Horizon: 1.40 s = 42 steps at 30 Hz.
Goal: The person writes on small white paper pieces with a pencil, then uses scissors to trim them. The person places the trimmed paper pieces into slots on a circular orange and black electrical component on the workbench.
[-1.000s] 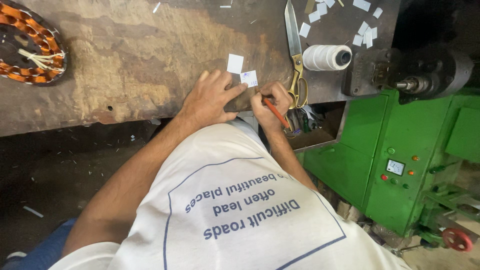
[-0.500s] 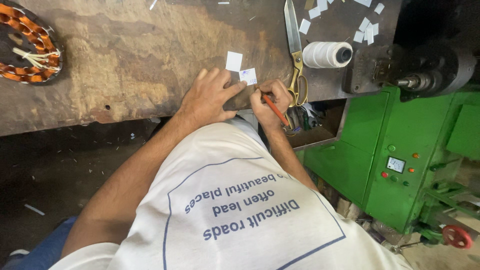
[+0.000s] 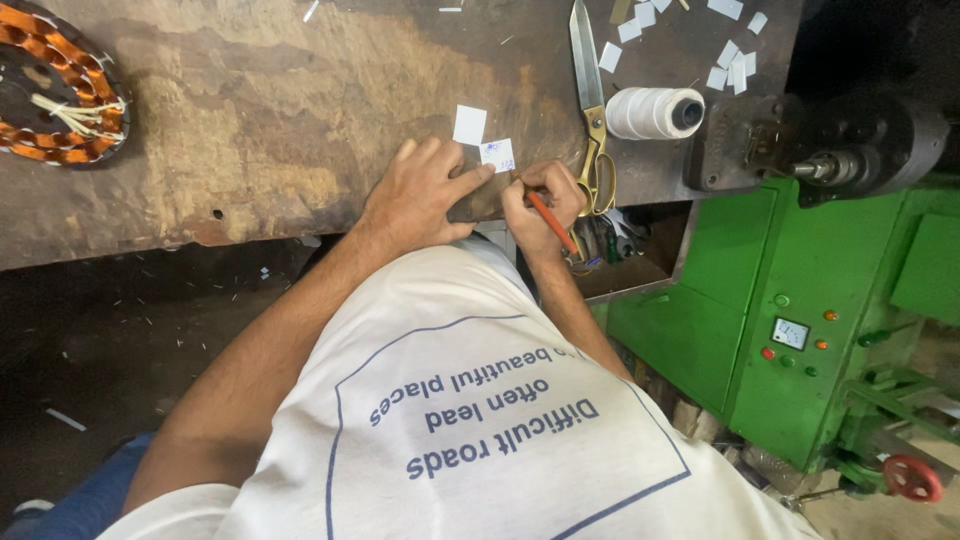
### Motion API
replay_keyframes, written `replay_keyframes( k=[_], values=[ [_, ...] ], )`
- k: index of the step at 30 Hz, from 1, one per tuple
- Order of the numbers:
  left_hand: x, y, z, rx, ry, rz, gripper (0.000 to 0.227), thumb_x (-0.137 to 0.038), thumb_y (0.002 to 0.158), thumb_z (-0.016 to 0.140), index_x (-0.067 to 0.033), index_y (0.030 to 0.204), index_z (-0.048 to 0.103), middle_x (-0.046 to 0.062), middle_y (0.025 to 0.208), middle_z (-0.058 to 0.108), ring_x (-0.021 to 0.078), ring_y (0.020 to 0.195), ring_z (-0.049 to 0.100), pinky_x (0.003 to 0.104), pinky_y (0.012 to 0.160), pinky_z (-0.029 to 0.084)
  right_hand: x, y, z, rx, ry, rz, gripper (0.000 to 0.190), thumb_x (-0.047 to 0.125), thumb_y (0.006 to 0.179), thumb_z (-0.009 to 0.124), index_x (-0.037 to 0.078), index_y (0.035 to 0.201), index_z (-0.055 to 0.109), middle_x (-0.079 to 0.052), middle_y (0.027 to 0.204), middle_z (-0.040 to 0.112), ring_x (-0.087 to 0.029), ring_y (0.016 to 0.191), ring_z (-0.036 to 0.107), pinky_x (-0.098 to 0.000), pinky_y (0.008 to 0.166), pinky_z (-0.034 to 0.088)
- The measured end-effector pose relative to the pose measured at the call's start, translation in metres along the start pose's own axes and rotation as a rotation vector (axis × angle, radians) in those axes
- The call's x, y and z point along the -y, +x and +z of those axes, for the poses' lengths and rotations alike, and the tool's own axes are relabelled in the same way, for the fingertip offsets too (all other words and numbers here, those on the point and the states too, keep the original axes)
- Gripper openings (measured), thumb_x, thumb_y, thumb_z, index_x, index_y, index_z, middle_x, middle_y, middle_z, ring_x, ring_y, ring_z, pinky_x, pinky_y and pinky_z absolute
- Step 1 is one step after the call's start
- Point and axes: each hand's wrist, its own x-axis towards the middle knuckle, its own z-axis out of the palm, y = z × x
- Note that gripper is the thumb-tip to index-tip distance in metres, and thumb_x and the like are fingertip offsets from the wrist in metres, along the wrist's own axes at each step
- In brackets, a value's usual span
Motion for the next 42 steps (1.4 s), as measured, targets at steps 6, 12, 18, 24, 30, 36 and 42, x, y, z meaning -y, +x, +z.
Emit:
replay_keyframes(
  k=[6, 12, 18, 24, 30, 36, 42],
  values=[
    [0.000, 0.001, -0.001, 0.010, -0.010, -0.004, 0.077, -0.046, 0.069, 0.091, -0.0134, 0.135, 0.067, 0.008, 0.104, 0.053, 0.0247, 0.095, 0.049, 0.041, 0.083, 0.042, -0.001, 0.000, 0.001, -0.012, 0.012, 0.001, 0.015, -0.010, 0.077, 0.067, -0.003, 0.079, 0.054, -0.012, 0.082, 0.064, -0.018, 0.070, 0.063, -0.0295, 0.060, 0.049],
    [-0.001, 0.000, -0.003, -0.015, 0.000, 0.004, 0.076, -0.046, 0.068, 0.091, -0.0138, 0.134, 0.068, 0.007, 0.104, 0.053, 0.0247, 0.096, 0.050, 0.041, 0.084, 0.042, -0.001, 0.000, 0.001, -0.019, 0.003, 0.008, 0.015, -0.009, 0.077, 0.068, -0.002, 0.079, 0.056, -0.011, 0.080, 0.064, -0.018, 0.068, 0.062, -0.0288, 0.059, 0.048],
    [-0.002, 0.001, -0.005, -0.008, -0.006, -0.001, 0.075, -0.045, 0.068, 0.090, -0.0139, 0.133, 0.068, 0.007, 0.103, 0.053, 0.0245, 0.096, 0.050, 0.041, 0.083, 0.041, -0.006, -0.005, 0.001, -0.061, 0.100, 0.105, 0.013, -0.007, 0.079, 0.069, -0.002, 0.081, 0.057, -0.010, 0.086, 0.067, -0.013, 0.067, 0.061, -0.0241, 0.057, 0.047],
    [-0.006, 0.000, -0.008, -0.043, 0.002, 0.009, 0.071, -0.038, 0.069, 0.090, -0.0153, 0.132, 0.069, 0.008, 0.101, 0.052, 0.0256, 0.097, 0.050, 0.042, 0.084, 0.041, -0.020, -0.011, 0.008, -0.166, 0.222, 0.208, 0.012, -0.002, 0.090, 0.072, -0.002, 0.091, 0.060, -0.007, 0.086, 0.065, -0.010, 0.068, 0.059, -0.0230, 0.059, 0.047],
    [-0.011, -0.001, -0.014, -0.058, -0.029, 0.006, 0.073, -0.034, 0.064, 0.091, -0.0143, 0.130, 0.070, 0.009, 0.099, 0.051, 0.0281, 0.096, 0.050, 0.044, 0.083, 0.041, -0.027, -0.012, 0.009, -0.188, 0.478, 0.441, 0.018, 0.015, 0.107, 0.064, 0.001, 0.099, 0.057, -0.008, 0.075, 0.064, -0.011, 0.054, 0.060, -0.0230, 0.044, 0.043],
    [-0.019, -0.004, -0.018, -0.103, -0.032, 0.008, 0.071, -0.032, 0.066, 0.091, -0.0152, 0.131, 0.069, 0.009, 0.101, 0.051, 0.0290, 0.097, 0.051, 0.045, 0.083, 0.041, -0.024, -0.009, -0.004, -0.249, 0.763, 0.550, 0.023, 0.026, 0.108, 0.054, 0.004, 0.103, 0.056, -0.008, 0.078, 0.067, -0.012, 0.051, 0.059, -0.0237, 0.042, 0.040],
    [-0.025, -0.004, -0.016, -0.105, 0.050, 0.000, 0.073, -0.035, 0.065, 0.090, -0.0161, 0.131, 0.068, 0.011, 0.104, 0.054, 0.0309, 0.098, 0.051, 0.046, 0.084, 0.042, -0.024, -0.035, -0.022, -0.161, 0.605, 0.551, 0.029, 0.028, 0.110, 0.052, 0.003, 0.098, 0.060, -0.004, 0.064, 0.059, -0.008, 0.042, 0.048, -0.0223, 0.037, 0.034]
  ],
)
